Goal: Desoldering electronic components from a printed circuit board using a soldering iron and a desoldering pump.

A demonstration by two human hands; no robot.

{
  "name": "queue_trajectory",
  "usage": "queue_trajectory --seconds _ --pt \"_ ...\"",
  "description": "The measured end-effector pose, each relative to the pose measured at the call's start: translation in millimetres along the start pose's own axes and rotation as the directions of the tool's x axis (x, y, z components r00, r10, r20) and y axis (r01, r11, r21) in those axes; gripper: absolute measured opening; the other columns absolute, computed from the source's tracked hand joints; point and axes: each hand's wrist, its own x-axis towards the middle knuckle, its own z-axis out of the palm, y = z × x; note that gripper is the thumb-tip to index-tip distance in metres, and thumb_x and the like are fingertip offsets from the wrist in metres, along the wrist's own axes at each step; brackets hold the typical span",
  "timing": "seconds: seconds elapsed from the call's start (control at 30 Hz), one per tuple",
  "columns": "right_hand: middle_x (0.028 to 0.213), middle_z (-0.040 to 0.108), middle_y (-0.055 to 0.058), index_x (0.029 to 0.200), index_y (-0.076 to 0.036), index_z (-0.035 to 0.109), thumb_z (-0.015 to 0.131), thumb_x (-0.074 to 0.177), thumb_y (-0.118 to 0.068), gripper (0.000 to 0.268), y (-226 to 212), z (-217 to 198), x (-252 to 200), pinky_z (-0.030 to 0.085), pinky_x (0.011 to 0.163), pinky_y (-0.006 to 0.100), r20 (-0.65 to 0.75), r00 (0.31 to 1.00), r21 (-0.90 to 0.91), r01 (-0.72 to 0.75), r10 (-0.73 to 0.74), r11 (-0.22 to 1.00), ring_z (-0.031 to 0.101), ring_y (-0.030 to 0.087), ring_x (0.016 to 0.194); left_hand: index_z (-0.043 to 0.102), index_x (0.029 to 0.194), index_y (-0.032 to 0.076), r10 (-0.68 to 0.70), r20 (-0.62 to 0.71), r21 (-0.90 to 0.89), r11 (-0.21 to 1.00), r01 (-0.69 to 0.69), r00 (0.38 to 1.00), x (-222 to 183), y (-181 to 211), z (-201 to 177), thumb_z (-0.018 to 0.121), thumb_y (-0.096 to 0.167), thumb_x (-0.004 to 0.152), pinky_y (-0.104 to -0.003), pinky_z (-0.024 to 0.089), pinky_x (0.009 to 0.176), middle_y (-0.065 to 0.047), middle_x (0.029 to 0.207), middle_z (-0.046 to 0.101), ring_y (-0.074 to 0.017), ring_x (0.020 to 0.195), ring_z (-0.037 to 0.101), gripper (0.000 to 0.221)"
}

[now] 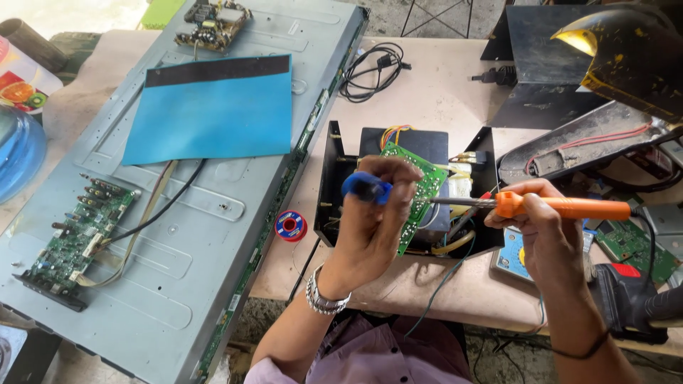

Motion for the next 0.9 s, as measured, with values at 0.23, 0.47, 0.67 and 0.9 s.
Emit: queue_trajectory --seconds 0.23,0.47,0.67,0.9 --pt "0.084 0.067 0.007 0.117 -0.008 0.057 0.055 0.105 -0.033 0.028 -0.9 -3.6 -14.5 0.064 0.077 0.031 -0.125 0.982 0.173 0.165 -0.145 0.971 0.071 0.02 0.075 0.039 0.136 0.018 0.162 -0.098 0.107 0.983 -0.152 0.982 -9.4 46.1 -60.0 0.049 -0.002 0.11 -0.022 0.042 0.076 -0.001 0.104 0.056 -0.0118 0.089 0.049 0.035" --pt "0.102 0.064 0.014 0.136 -0.007 0.048 0.046 0.112 -0.034 0.036 -2.3 14.8 -41.4 0.062 0.067 0.031 0.012 0.873 -0.246 0.476 -0.488 0.845 0.069 0.022 0.067 0.048 0.136 0.003 -0.191 -0.354 0.719 0.57 0.397 0.916 1.1 19.9 -144.2 0.05 0.008 0.107 -0.03 0.045 0.067 -0.006 0.092 0.054 -0.0148 0.072 0.048 0.03" --pt "0.116 0.073 0.016 0.115 -0.001 0.063 0.065 0.098 0.002 0.017 -24.8 45.1 -25.8 0.063 0.098 0.037 0.382 0.75 -0.339 0.657 -0.54 0.673 0.076 0.029 0.109 0.038 0.152 0.002 -0.386 -0.416 0.819 0.233 0.524 0.823 -6.1 -61.0 -181.5 0.056 0.011 0.102 -0.052 0.048 0.089 -0.023 0.123 0.052 -0.0412 0.105 0.058 0.054" --pt "0.118 0.076 0.009 0.108 -0.009 0.065 0.079 0.092 -0.008 0.021 -36.4 51.6 4.1 0.062 0.084 0.035 0.545 0.682 -0.552 0.73 -0.488 0.403 0.076 0.024 0.107 0.04 0.155 0.026 -0.074 0.45 0.803 0.47 -0.367 0.89 -40.4 -13.6 -72.8 0.104 0.049 0.063 -0.057 0.027 0.13 -0.009 0.16 0.043 -0.0336 0.154 0.035 0.114"
